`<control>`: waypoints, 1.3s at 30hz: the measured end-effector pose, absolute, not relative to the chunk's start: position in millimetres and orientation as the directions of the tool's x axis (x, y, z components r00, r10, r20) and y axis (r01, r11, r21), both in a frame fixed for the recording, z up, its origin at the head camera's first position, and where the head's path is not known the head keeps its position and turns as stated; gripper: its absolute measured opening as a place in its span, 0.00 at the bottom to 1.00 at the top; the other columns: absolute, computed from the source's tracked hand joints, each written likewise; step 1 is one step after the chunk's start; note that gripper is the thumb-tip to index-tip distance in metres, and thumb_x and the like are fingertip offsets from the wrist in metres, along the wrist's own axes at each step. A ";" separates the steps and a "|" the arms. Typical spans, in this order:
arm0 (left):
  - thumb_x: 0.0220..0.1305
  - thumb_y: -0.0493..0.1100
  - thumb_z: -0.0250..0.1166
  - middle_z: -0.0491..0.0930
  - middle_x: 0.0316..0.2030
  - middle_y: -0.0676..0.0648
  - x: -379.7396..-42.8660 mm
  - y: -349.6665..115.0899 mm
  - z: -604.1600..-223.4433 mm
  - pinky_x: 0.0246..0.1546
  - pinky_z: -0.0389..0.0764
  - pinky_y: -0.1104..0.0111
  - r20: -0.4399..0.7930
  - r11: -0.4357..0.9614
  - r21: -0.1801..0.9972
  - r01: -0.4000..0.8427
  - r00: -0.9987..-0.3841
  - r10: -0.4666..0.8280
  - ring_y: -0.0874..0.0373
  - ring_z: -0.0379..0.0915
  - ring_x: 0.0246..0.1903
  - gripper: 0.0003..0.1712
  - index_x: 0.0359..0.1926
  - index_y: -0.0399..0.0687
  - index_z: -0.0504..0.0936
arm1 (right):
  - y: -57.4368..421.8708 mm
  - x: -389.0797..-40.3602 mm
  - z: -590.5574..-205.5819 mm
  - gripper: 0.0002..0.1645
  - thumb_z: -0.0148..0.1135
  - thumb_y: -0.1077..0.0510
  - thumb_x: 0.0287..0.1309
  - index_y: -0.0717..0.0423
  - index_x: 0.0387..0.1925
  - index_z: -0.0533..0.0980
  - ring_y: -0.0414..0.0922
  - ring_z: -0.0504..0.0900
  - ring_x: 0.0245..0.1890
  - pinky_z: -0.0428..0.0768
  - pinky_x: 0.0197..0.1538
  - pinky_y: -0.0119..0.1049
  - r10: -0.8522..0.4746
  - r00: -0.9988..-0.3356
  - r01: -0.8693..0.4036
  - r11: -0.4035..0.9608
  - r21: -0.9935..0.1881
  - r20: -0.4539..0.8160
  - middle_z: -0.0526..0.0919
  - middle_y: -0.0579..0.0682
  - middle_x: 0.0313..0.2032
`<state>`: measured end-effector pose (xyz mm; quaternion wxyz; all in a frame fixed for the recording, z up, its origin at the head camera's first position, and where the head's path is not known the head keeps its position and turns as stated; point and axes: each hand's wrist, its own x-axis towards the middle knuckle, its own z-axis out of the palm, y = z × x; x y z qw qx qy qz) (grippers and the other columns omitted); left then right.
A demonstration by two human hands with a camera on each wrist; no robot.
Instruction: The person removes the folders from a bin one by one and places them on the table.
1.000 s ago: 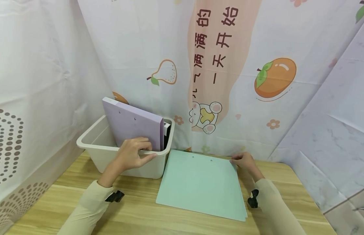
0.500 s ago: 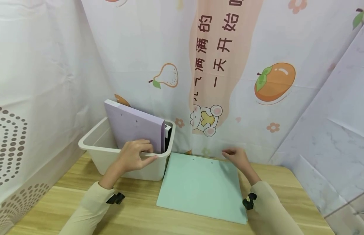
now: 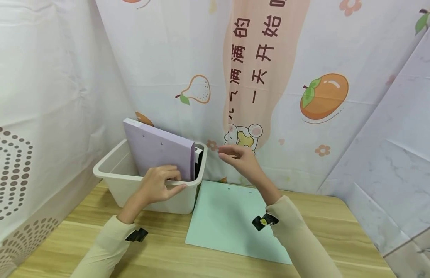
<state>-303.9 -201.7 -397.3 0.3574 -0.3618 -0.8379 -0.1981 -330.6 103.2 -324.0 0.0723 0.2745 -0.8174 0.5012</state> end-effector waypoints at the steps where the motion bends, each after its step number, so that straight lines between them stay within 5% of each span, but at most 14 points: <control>1: 0.54 0.54 0.75 0.69 0.20 0.58 -303.9 -201.9 -397.4 0.20 0.58 0.78 0.742 0.661 0.074 0.747 -0.484 0.464 0.69 0.58 0.21 0.17 0.22 0.54 0.76 | 97.3 -330.4 -322.7 0.22 0.65 0.53 0.68 0.58 0.59 0.80 0.39 0.86 0.52 0.82 0.52 0.29 -0.386 -0.834 -0.527 0.341 -0.779 0.395 0.86 0.56 0.56; 8: 0.55 0.54 0.74 0.71 0.21 0.58 -303.8 -202.9 -396.7 0.21 0.61 0.77 0.733 0.664 0.082 0.743 -0.496 0.465 0.68 0.61 0.21 0.16 0.23 0.54 0.78 | 67.5 -328.9 -318.6 0.25 0.65 0.57 0.67 0.60 0.64 0.76 0.54 0.79 0.65 0.79 0.63 0.46 -0.448 -0.795 -0.569 0.321 -0.757 0.408 0.81 0.56 0.63; 17: 0.55 0.55 0.74 0.72 0.21 0.58 -304.0 -204.7 -396.8 0.21 0.63 0.77 0.730 0.675 0.066 0.735 -0.497 0.469 0.67 0.62 0.21 0.16 0.23 0.55 0.77 | 35.0 -322.7 -316.6 0.25 0.69 0.55 0.64 0.54 0.62 0.79 0.52 0.70 0.73 0.68 0.72 0.57 -0.472 -0.748 -0.658 0.434 -0.615 0.467 0.79 0.53 0.65; 27: 0.55 0.54 0.74 0.75 0.22 0.58 -305.7 -204.6 -397.5 0.22 0.66 0.76 0.739 0.665 0.048 0.745 -0.475 0.479 0.67 0.65 0.21 0.16 0.23 0.55 0.78 | 11.8 -309.0 -314.4 0.20 0.71 0.63 0.59 0.64 0.53 0.83 0.54 0.84 0.57 0.81 0.60 0.48 -0.494 -0.606 -0.795 0.397 -0.458 0.624 0.86 0.59 0.54; 33: 0.55 0.54 0.75 0.74 0.21 0.58 -306.6 -204.5 -397.4 0.22 0.65 0.76 0.738 0.666 0.059 0.744 -0.481 0.473 0.67 0.64 0.21 0.17 0.23 0.55 0.77 | 10.7 -311.5 -315.1 0.19 0.69 0.65 0.62 0.65 0.54 0.82 0.53 0.89 0.44 0.87 0.45 0.39 -0.504 -0.667 -0.739 0.353 -0.573 0.549 0.88 0.61 0.48; 39: 0.55 0.54 0.75 0.74 0.21 0.57 -306.1 -203.1 -397.6 0.22 0.65 0.76 0.740 0.665 0.056 0.745 -0.478 0.473 0.66 0.64 0.21 0.17 0.23 0.54 0.78 | 9.5 -316.6 -315.9 0.18 0.68 0.64 0.63 0.65 0.54 0.81 0.51 0.90 0.41 0.87 0.43 0.38 -0.524 -0.678 -0.724 0.358 -0.589 0.516 0.89 0.60 0.43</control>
